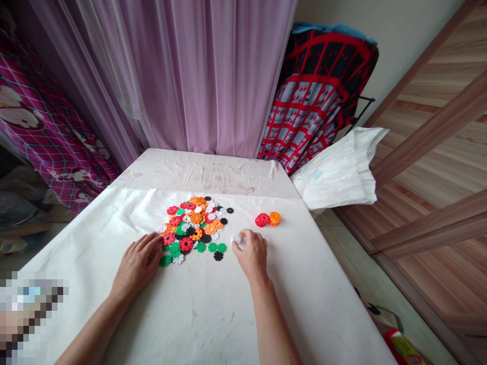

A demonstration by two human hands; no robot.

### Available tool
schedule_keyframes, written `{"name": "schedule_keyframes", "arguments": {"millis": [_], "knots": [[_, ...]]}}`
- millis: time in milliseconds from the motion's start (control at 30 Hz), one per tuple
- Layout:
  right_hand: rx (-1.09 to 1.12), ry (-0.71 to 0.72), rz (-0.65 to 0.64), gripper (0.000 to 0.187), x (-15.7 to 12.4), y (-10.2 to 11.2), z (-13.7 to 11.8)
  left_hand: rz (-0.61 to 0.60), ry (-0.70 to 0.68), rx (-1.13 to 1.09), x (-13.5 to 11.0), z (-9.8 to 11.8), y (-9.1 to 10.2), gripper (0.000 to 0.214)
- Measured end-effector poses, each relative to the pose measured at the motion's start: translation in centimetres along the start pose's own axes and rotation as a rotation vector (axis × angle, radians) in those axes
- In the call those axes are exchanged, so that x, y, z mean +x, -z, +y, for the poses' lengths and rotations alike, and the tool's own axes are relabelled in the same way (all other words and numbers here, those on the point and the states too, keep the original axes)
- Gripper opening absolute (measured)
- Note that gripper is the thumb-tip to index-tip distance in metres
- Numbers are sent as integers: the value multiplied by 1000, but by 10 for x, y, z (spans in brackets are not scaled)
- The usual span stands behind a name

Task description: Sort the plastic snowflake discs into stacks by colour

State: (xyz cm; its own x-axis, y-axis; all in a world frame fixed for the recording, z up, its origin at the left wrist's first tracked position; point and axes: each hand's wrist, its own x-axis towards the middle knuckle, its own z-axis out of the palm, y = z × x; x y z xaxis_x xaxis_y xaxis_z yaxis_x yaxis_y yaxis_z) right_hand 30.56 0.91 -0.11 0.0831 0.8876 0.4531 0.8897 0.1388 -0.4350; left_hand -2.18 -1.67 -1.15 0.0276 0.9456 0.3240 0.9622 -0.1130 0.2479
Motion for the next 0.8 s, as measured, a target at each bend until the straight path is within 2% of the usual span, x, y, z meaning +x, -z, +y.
{"name": "schedule_keyframes", "arguments": {"millis": [133,367,533,667,800], "knots": [[-37,-4,11,17,7,3,15,-15,-1,3,0,1,1,44],[-83,16,-50,17,5,-2,7,-10,-5,1,0,0,3,42],[-95,7,-73,20,6,2,7,-19,-8,-4,0,0,4,43],[-4,118,-95,14,4,6,-15,-12,-4,-8,1,1,3,42],[105,308,-248,29,-5,-8,-57,-9,1,-7,1,1,2,43]]}}
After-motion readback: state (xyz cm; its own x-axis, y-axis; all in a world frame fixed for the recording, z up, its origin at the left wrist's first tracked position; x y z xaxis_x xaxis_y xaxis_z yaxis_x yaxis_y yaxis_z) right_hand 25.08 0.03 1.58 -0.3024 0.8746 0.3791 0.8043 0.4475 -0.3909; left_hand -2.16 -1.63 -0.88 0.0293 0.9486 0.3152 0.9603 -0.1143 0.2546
